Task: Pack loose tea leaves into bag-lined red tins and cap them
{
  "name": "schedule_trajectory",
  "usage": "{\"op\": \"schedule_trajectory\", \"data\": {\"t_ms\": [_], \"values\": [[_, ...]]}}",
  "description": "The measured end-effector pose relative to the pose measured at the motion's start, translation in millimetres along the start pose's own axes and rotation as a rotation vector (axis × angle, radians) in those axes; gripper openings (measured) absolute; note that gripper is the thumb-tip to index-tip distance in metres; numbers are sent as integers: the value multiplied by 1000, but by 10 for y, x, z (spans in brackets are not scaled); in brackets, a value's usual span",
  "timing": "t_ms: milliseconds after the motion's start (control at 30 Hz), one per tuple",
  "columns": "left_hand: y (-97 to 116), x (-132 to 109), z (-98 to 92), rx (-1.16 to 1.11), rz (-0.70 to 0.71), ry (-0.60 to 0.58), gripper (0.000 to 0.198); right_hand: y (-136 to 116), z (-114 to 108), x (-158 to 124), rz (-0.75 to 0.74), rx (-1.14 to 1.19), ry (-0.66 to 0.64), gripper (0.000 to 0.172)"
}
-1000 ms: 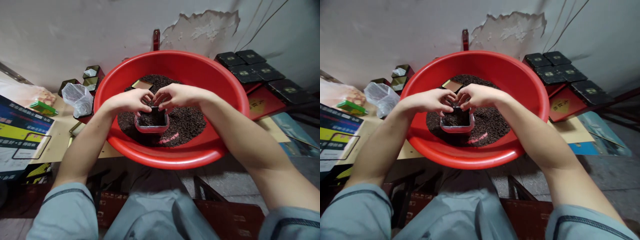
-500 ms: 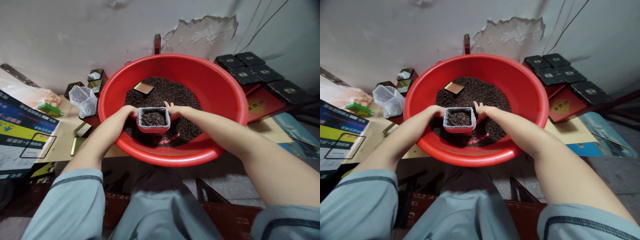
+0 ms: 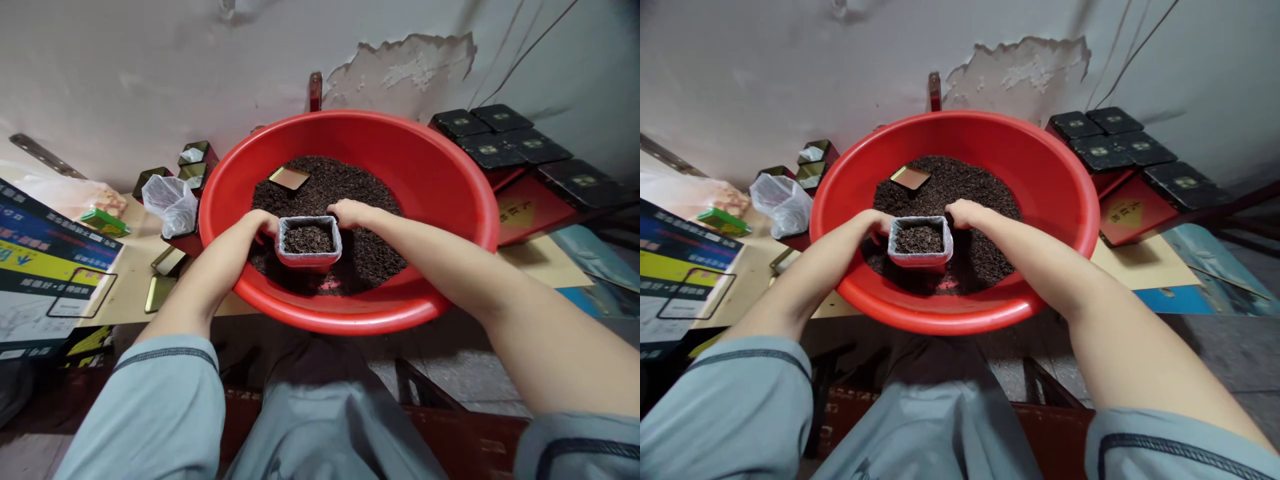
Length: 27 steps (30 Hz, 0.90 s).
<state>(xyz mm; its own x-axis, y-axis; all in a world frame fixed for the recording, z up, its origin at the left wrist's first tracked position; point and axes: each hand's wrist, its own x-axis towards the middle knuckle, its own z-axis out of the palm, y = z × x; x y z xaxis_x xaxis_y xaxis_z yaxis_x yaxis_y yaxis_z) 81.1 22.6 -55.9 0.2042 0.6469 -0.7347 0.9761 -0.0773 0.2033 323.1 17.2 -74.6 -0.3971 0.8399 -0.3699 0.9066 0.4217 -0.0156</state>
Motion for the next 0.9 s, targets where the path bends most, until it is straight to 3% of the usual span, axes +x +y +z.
{"op": "schedule_trajectory", "data": {"t_ms": [67, 133, 233, 333, 433, 533, 633, 767, 900], "values": [[-96, -82, -164, 19, -47, -3, 61, 43, -135, -32, 2, 7, 64, 48], [-162, -253, -337, 33, -52, 97, 72, 69, -302, -118, 2, 48, 152, 51], [-113, -624, -499, 38, 105, 266, 73, 39, -561, -347, -9, 150, 281, 53], [120, -971, -470, 86, 276, 292, 66, -104, -737, -622, -75, 257, 347, 52], [393, -1153, -320, 165, 323, 229, 66, -313, -778, -835, -181, 307, 312, 47], [537, -1197, -178, 213, 317, 255, 69, -480, -741, -932, -236, 329, 269, 48], [508, -1212, -150, 213, 369, 320, 78, -518, -721, -942, -273, 355, 287, 47], [312, -1181, -346, 132, 447, 315, 89, -331, -753, -867, -265, 500, 254, 37], [93, -827, -560, 86, 350, 391, 83, 17, -689, -656, -115, 512, 325, 40]]}}
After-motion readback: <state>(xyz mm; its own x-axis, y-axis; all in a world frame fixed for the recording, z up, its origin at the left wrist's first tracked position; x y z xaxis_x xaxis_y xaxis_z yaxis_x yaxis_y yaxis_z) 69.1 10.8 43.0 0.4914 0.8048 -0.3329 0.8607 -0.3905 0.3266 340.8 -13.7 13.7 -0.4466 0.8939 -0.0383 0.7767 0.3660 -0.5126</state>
